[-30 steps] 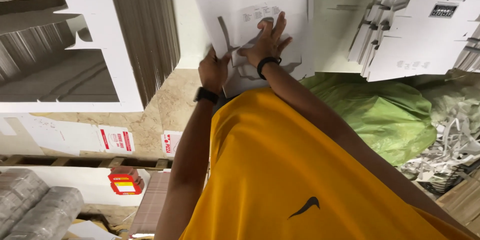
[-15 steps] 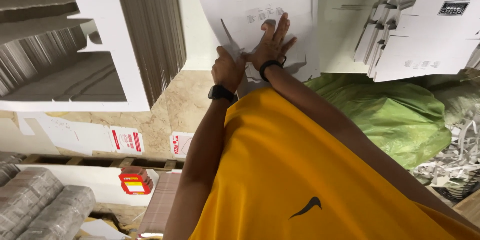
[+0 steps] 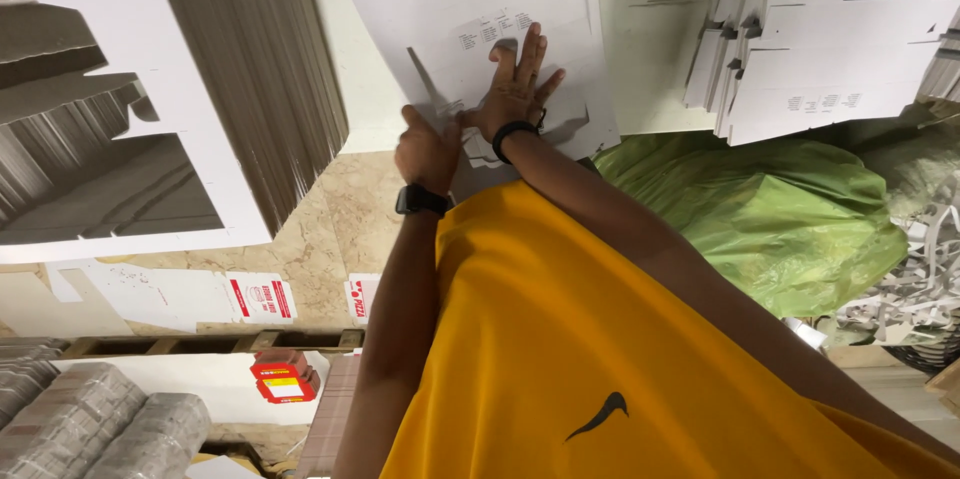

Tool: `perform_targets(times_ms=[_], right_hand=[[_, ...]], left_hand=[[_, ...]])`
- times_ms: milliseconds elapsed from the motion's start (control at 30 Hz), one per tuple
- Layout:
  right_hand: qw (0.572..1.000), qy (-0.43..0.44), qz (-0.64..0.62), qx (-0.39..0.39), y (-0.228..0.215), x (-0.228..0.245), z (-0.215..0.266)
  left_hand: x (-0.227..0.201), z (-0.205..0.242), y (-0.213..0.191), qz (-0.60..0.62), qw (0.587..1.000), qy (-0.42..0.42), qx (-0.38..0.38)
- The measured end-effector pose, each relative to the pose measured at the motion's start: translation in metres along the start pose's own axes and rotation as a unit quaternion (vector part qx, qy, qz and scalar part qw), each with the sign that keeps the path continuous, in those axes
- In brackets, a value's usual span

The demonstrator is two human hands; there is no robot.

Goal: The person repeatedly folds flat cardboard sheets into box shapes by hand, pressing along pre-scored lines to form the sides and base. The person handles multiple sheets one at a time, folding and setting each completed box aside.

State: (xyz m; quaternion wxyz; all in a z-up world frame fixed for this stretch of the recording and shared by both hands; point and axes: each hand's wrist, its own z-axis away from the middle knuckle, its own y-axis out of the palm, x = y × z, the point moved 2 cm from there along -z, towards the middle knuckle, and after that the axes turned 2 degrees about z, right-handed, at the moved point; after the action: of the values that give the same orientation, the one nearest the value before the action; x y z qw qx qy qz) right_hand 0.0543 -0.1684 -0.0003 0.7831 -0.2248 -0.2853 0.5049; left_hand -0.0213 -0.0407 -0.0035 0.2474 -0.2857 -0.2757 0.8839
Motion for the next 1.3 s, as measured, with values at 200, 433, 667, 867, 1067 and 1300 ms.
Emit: perform_targets(times_ms=[200, 433, 667, 867, 1067, 1300], right_hand=[[0.998, -0.04, -0.03, -0.048, 0.005, -0.005, -0.004], [0.998, -0.002, 0.045, 0.032, -0.006, 0.006, 0.001], [0.997, -0.012, 0.069, -0.029, 0.005, 0.0, -0.006], [0.997, -0.046, 0.001, -0.066, -0.015, 0.011, 0.026], [0.998, -0.052, -0.031, -0.005, -0.016, -0.001, 0.014], [0.985, -0.124, 0.006, -0.117, 0.008, -0.038, -0.033]], left_hand=[[0.012, -0.02, -0.005, 0.047, 0.993, -0.109, -0.015], [-0.004, -0.007, 0.006, -0.062, 0.997, -0.025, -0.04], [-0.02, 0.001, -0.006, -0.097, 0.985, 0.022, -0.142], [0.01, 0.009, 0.007, 0.047, 0.983, -0.043, -0.17], [0.017, 0.0, 0.017, 0.038, 0.98, -0.074, -0.179], [0.03, -0.006, 0.03, 0.124, 0.965, -0.059, -0.225]])
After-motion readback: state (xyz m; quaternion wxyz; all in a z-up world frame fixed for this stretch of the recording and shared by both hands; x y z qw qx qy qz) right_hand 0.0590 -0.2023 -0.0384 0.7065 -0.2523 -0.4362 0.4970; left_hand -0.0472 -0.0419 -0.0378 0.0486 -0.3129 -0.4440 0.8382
